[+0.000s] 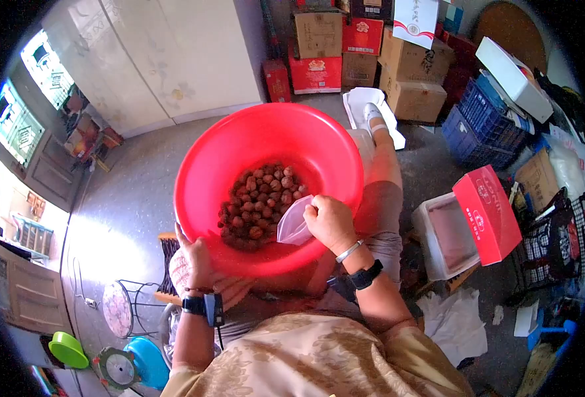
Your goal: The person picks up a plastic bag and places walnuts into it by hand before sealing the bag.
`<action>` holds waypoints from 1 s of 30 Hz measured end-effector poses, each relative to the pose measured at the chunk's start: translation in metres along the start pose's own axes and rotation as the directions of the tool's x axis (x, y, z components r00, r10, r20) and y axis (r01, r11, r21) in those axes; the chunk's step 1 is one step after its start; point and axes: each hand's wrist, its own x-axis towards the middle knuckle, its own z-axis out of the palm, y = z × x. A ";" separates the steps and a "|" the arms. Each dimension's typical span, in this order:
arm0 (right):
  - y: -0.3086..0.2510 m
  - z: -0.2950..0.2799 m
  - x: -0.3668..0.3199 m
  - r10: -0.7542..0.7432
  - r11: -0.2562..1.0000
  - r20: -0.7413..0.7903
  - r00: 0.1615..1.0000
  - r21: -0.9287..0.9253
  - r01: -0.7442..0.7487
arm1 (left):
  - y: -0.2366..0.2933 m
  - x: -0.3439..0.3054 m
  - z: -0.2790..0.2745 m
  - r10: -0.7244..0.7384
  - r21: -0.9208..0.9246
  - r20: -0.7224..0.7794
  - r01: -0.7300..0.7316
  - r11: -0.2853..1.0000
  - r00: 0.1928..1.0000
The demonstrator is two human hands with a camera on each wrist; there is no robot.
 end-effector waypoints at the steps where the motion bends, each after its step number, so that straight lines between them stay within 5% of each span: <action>1: 0.002 0.002 -0.001 -0.003 1.000 0.008 1.000 -0.019 0.003 | 0.015 -0.016 0.006 -0.041 -0.061 0.026 0.042 0.997 0.999; 3: 0.001 0.005 -0.003 -0.006 0.999 0.015 1.000 -0.036 0.007 | 0.017 -0.039 0.011 -0.041 -0.113 0.039 0.046 0.993 0.998; 5: -0.002 0.007 -0.005 -0.002 1.000 0.031 1.000 -0.024 0.003 | 0.017 -0.062 0.013 0.066 0.343 0.016 -0.067 0.937 0.998; 6: -0.001 0.009 -0.006 -0.002 1.000 0.030 1.000 -0.025 0.003 | 0.039 -0.076 0.017 -0.078 0.270 0.007 0.073 0.960 0.997; 10: 0.010 0.015 -0.006 -0.074 0.993 0.039 0.996 -0.088 0.077 | 0.093 -0.102 0.015 -0.261 0.133 0.116 0.246 0.960 0.958; 12: 0.011 0.016 -0.007 -0.089 0.991 0.043 0.995 -0.093 0.093 | 0.094 -0.100 -0.005 -0.196 0.492 0.291 0.029 0.870 0.936; 13: 0.010 0.014 -0.008 -0.087 0.991 0.075 0.993 -0.098 0.094 | 0.100 -0.094 -0.014 -0.198 0.499 0.295 0.026 0.866 0.935; 15: 0.005 0.009 -0.008 -0.073 0.991 0.104 0.992 -0.101 0.083 | 0.129 -0.075 -0.034 -0.379 0.457 0.513 0.129 0.880 0.770; 16: 0.002 0.007 -0.008 -0.084 0.990 0.129 0.988 -0.102 0.098 | 0.095 -0.059 -0.056 -0.303 0.488 0.541 0.001 0.873 0.785; 19: -0.001 0.003 -0.007 -0.082 0.992 0.156 0.984 -0.084 0.096 | 0.135 -0.041 -0.043 -0.363 0.533 0.485 0.060 0.844 0.796; 20: -0.001 0.002 -0.007 -0.075 0.994 0.159 0.984 -0.071 0.087 | 0.145 -0.037 -0.034 -0.244 0.605 0.501 -0.134 0.785 0.830; 23: 0.001 0.001 -0.007 -0.081 0.996 0.141 0.987 -0.033 0.087 | 0.170 -0.028 0.009 -0.179 0.610 0.589 -0.288 0.738 0.788; 28: 0.003 0.001 -0.006 -0.073 0.996 0.125 0.989 -0.033 0.078 | 0.118 0.009 0.069 -0.210 0.491 0.767 -0.342 0.801 0.606; 30: 0.002 0.001 -0.006 -0.067 0.996 0.117 0.991 -0.044 0.073 | 0.098 0.015 0.090 -0.216 0.526 0.800 -0.482 0.700 0.559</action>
